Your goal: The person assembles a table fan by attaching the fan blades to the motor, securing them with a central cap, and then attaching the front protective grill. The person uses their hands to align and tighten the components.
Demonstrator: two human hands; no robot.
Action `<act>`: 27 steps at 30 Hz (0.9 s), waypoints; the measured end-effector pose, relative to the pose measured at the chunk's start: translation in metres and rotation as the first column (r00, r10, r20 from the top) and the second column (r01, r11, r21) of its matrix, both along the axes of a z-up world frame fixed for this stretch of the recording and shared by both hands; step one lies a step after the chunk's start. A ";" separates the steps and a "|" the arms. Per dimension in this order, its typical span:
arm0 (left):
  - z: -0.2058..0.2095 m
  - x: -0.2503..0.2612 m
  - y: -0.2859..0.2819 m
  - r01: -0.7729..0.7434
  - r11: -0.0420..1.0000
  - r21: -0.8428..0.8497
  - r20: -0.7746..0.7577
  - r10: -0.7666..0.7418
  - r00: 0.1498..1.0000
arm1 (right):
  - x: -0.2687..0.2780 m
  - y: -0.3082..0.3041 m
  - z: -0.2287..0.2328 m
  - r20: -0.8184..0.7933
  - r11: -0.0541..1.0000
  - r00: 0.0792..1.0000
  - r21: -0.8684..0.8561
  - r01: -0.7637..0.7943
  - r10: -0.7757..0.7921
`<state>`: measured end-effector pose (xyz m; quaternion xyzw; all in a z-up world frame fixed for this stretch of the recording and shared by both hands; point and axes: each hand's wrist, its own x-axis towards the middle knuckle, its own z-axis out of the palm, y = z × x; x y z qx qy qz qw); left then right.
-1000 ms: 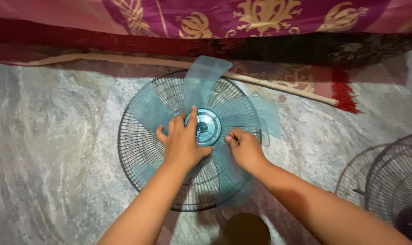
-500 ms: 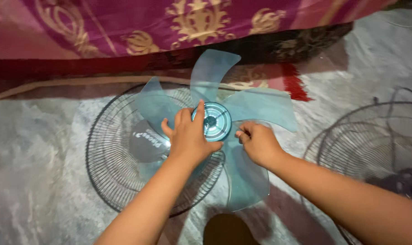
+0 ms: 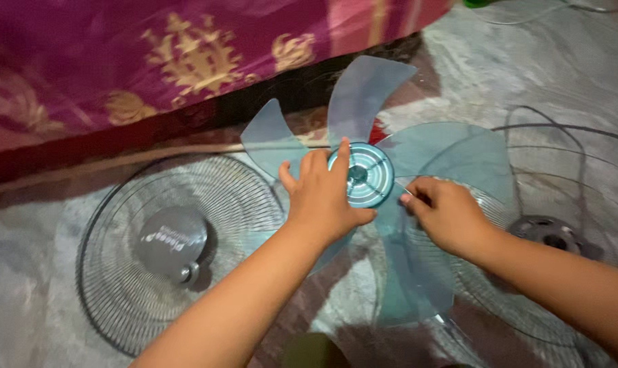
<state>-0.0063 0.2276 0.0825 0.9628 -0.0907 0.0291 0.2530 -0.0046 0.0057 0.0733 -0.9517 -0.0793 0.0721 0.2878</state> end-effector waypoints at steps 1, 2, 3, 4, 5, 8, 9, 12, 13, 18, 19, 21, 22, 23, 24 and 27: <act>0.004 0.001 -0.010 0.022 1.000 -0.003 -0.004 -0.022 1.000 | -0.003 -0.009 0.003 -0.058 0.999 0.997 0.008 0.048 -0.048; 0.008 0.003 -0.020 0.045 0.999 -0.006 -0.008 -0.045 0.999 | -0.006 -0.020 0.007 -0.116 0.995 0.989 0.015 0.097 -0.095; 0.011 0.004 -0.030 0.066 0.998 -0.010 -0.014 -0.066 0.998 | -0.010 -0.031 0.011 -0.176 0.989 0.975 0.019 0.144 -0.139; 0.014 0.005 -0.040 0.082 0.997 -0.001 -0.022 -0.082 0.996 | -0.014 -0.041 0.015 -0.169 0.986 0.973 0.018 0.163 -0.158; 0.017 0.005 -0.050 0.099 0.995 0.009 -0.033 -0.099 0.995 | -0.018 -0.050 0.017 -0.163 0.983 0.970 0.018 0.184 -0.179; 0.024 0.003 -0.075 0.162 0.987 0.013 -0.064 -0.161 0.985 | -0.033 -0.075 0.024 -0.161 0.971 0.959 0.025 0.238 -0.231; 0.027 0.003 -0.083 0.181 0.983 0.009 -0.071 -0.180 0.981 | -0.037 -0.082 0.026 -0.160 0.968 0.957 0.027 0.251 -0.244; 0.032 0.002 -0.106 0.215 0.976 0.014 -0.105 -0.213 0.971 | -0.049 -0.103 0.026 -0.158 0.946 0.939 0.055 0.318 -0.306; 0.032 0.002 -0.114 0.227 0.974 0.020 -0.106 -0.224 0.969 | -0.052 -0.109 0.025 -0.143 0.942 0.935 0.041 0.334 -0.326; 0.033 0.004 -0.156 0.285 0.958 0.025 -0.125 -0.280 0.952 | -0.066 -0.145 0.020 -0.054 0.926 0.932 0.109 0.361 -0.357; 0.033 0.004 -0.165 0.291 0.956 0.016 -0.138 -0.286 0.948 | -0.069 -0.152 0.021 -0.061 0.921 0.925 0.094 0.378 -0.374; 0.033 0.005 -0.185 0.302 0.953 -0.001 -0.162 -0.298 0.941 | -0.075 -0.167 0.023 -0.071 0.910 0.912 0.064 0.409 -0.405; 0.033 0.006 -0.194 0.322 0.947 -0.004 -0.151 -0.319 0.936 | -0.079 -0.174 0.025 -0.080 0.894 0.894 0.045 0.445 -0.441; 0.033 0.004 -0.202 0.340 0.940 -0.006 -0.147 -0.337 0.930 | -0.084 -0.182 0.026 -0.094 0.878 0.876 0.024 0.477 -0.473; 0.031 0.002 -0.210 0.357 0.934 -0.008 -0.143 -0.355 0.924 | -0.089 -0.188 0.026 -0.107 0.861 0.856 0.003 0.509 -0.505; 0.027 -0.007 -0.228 0.369 0.926 -0.074 -0.141 -0.376 0.916 | -0.102 -0.201 0.027 -0.113 0.835 0.831 0.023 0.550 -0.545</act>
